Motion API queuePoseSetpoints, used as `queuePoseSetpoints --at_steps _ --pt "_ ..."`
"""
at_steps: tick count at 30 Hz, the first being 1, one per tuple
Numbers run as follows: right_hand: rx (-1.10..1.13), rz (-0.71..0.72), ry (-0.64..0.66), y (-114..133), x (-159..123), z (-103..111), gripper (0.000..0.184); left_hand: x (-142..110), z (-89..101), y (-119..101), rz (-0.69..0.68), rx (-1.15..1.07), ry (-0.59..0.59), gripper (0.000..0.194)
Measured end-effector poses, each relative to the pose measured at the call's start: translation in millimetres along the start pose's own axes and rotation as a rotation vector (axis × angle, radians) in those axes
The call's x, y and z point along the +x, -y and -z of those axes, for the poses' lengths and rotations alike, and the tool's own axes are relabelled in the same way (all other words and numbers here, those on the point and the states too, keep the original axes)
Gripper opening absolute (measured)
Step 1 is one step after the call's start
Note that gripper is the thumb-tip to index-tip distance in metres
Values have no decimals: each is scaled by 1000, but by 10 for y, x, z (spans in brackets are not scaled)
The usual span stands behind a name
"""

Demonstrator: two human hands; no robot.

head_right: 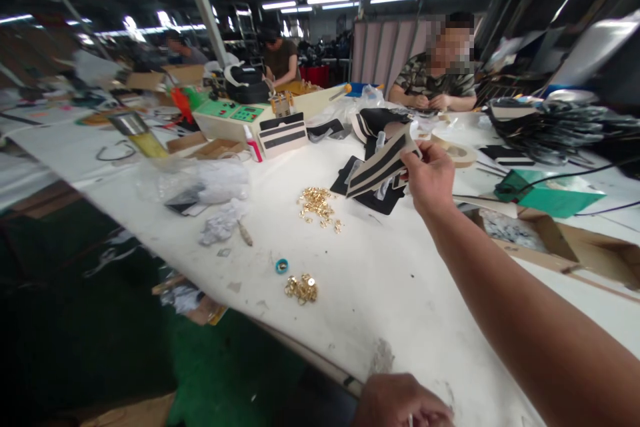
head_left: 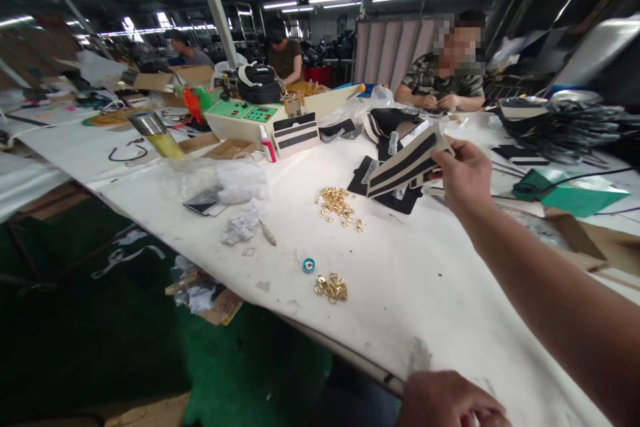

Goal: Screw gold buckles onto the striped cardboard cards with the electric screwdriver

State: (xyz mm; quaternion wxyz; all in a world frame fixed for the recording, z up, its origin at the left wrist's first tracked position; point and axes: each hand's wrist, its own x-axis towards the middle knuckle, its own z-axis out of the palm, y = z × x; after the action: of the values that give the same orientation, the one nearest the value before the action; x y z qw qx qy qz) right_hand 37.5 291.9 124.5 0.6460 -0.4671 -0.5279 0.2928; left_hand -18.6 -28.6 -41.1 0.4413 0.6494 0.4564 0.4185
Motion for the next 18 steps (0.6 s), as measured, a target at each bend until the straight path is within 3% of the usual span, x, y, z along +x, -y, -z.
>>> queuePoseSetpoints --at_steps 3,6,7,10,13,15,18 --pt "132 85 67 662 -562 376 20 -125 85 -330 -197 95 -515 45" --pt "169 -12 158 1118 -1276 740 20 -248 385 -743 -300 238 -861 72" --pt "173 -104 230 1208 -1520 831 22 -293 499 -852 -334 294 -867 78" --pt "244 -374 470 1333 -2169 973 24 -477 769 -1006 -323 361 -719 87" --pt "298 -526 700 1356 -2549 958 27 -734 857 -960 -219 240 -549 65" --pt "307 -533 791 1332 -2621 905 32 -925 840 -904 -51 87 -527 49" --pt "180 -391 746 1168 -2550 770 38 -1202 801 -850 273 -88 -566 47"
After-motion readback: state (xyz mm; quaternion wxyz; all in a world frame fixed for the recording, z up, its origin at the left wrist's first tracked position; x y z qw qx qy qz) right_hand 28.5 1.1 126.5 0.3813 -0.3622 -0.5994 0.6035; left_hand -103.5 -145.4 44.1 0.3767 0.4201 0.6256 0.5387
